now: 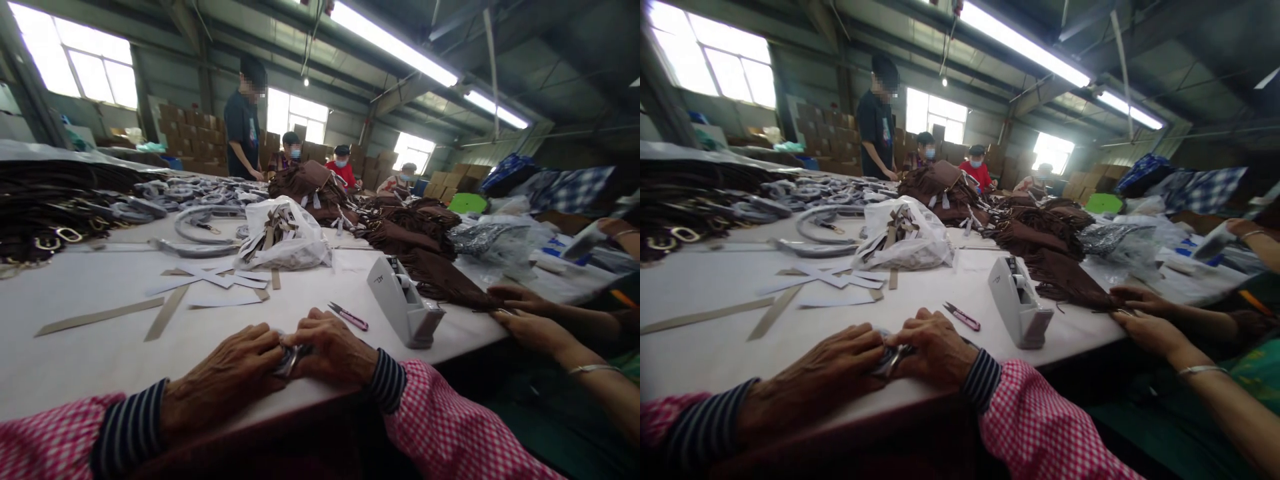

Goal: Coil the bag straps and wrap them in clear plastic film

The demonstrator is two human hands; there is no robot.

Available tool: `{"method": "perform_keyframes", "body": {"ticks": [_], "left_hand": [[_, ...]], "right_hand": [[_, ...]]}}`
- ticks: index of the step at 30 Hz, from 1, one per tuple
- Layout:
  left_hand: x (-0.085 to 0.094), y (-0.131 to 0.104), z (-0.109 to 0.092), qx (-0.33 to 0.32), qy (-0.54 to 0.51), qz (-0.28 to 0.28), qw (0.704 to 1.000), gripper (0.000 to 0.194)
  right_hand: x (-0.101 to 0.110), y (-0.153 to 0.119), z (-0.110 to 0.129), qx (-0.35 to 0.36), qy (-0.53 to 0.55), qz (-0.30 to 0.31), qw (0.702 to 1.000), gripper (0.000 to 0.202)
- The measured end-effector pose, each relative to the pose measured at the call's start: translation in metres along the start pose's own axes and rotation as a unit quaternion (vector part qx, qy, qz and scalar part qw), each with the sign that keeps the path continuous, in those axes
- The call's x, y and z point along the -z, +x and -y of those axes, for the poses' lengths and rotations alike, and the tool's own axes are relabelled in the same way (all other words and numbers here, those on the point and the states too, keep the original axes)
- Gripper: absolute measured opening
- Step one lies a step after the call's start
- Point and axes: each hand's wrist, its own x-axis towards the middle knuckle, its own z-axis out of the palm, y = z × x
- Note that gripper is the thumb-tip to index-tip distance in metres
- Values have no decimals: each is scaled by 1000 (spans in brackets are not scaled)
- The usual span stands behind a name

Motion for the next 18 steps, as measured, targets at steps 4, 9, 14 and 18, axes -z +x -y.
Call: {"method": "perform_keyframes", "body": {"ticks": [4,9,14,18], "left_hand": [[7,-3,-12,78,31,-58,995,30],[5,1,-22,111,-6,-80,991,22],[14,-6,-1,3,-99,-99,990,6],[33,-15,26,-62,-194,-63,977,13]], "right_hand": [[-4,5,3,-18,-16,-9,1000,26],[-4,14,2,-63,6,10,998,31],[11,20,-9,-36,75,104,991,51],[13,34,-10,-28,56,131,989,55]]}}
